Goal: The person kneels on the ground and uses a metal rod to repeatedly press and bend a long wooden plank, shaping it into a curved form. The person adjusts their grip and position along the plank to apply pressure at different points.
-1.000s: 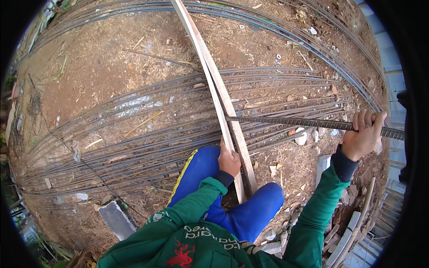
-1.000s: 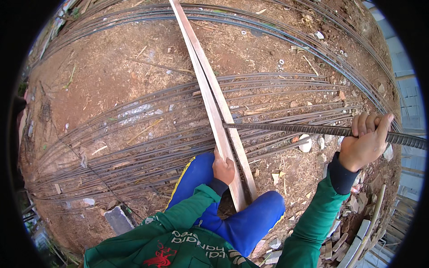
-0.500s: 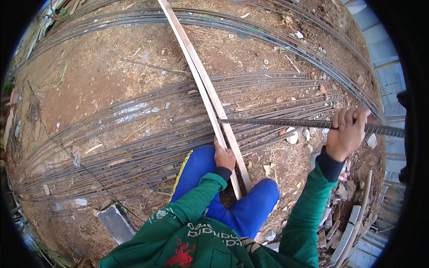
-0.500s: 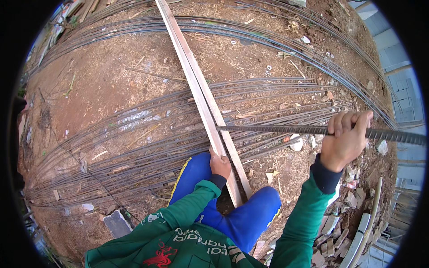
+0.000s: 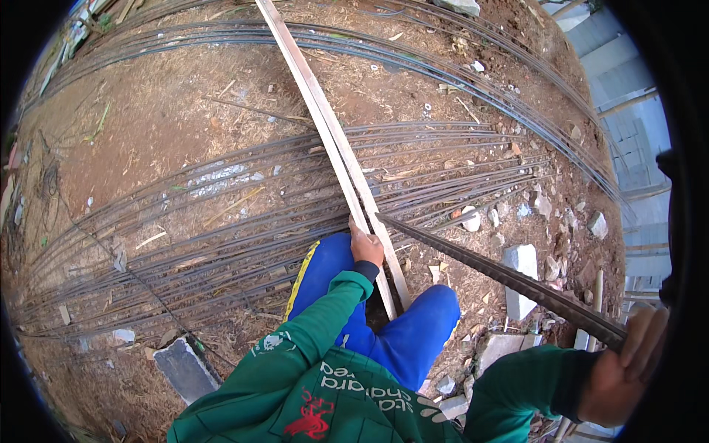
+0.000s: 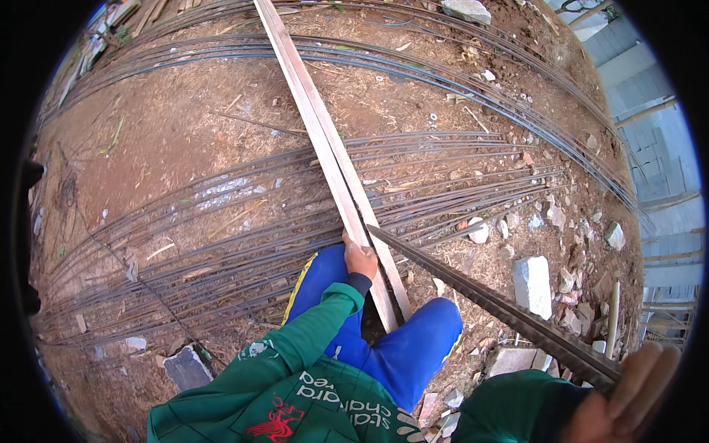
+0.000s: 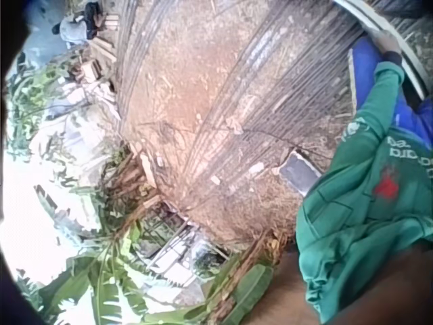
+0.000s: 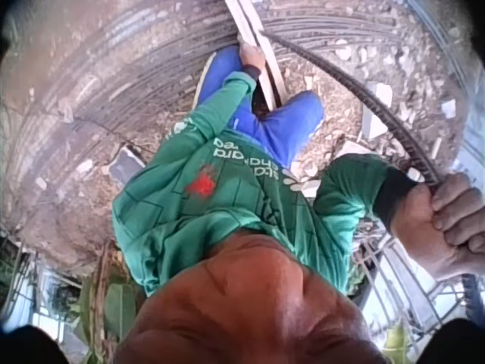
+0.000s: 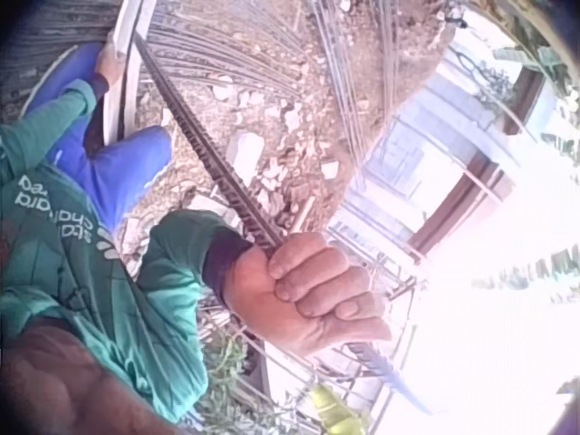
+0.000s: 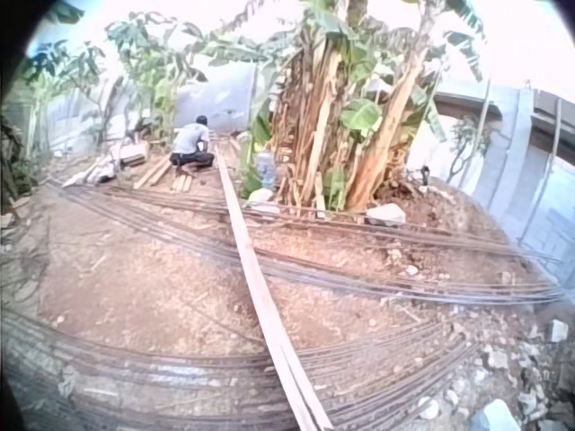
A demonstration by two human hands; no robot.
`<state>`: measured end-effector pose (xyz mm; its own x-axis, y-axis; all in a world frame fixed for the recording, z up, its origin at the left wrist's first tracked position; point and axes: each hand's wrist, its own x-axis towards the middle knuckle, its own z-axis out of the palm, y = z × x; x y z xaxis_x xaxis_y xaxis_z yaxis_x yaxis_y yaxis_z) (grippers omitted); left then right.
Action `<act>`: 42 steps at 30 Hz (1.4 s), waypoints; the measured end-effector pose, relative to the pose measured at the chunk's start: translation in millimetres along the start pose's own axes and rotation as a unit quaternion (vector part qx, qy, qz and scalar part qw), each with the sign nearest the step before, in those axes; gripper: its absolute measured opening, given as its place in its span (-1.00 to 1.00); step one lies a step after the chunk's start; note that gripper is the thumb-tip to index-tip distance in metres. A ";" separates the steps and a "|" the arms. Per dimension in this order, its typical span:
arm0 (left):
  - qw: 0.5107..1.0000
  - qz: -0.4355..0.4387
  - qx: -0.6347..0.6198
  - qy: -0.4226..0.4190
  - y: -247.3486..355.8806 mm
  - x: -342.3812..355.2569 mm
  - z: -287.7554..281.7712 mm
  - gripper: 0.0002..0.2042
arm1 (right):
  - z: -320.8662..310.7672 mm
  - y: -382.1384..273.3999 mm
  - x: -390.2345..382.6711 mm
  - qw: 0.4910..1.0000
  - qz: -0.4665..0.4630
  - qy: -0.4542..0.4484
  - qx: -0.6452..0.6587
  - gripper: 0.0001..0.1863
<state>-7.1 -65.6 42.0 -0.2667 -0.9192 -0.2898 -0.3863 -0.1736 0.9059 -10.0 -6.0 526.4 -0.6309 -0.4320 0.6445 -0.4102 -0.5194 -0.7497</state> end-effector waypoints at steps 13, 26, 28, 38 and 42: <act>0.997 -0.072 0.028 -0.014 16.8 -9.0 4.5 -0.42 | -15.9 158.4 -54.0 0.988 -0.038 0.113 -0.096 -0.57; 0.998 0.037 0.048 -0.021 -7.1 -7.4 4.6 -0.47 | -194.8 285.5 81.4 0.956 0.125 0.254 -0.077 -0.57; 0.997 0.061 0.035 -0.020 -6.5 -7.8 3.0 -0.47 | -212.0 300.8 91.2 0.949 0.142 0.272 -0.071 -0.57; 0.998 0.002 0.051 0.041 4.5 -8.3 19.8 -0.45 | -83.2 170.4 3.6 0.986 0.070 0.151 -0.014 -0.62; 0.996 0.040 0.038 0.067 0.5 -8.6 19.8 -0.46 | -44.8 94.9 -14.2 0.999 -0.030 -0.017 0.018 -0.64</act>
<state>-22.5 -50.8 38.8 -0.1799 -0.9689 -0.1698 -0.4356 -0.0763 0.8969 -69.4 -16.1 439.4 -0.5834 -0.4234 0.6931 -0.4228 -0.5703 -0.7042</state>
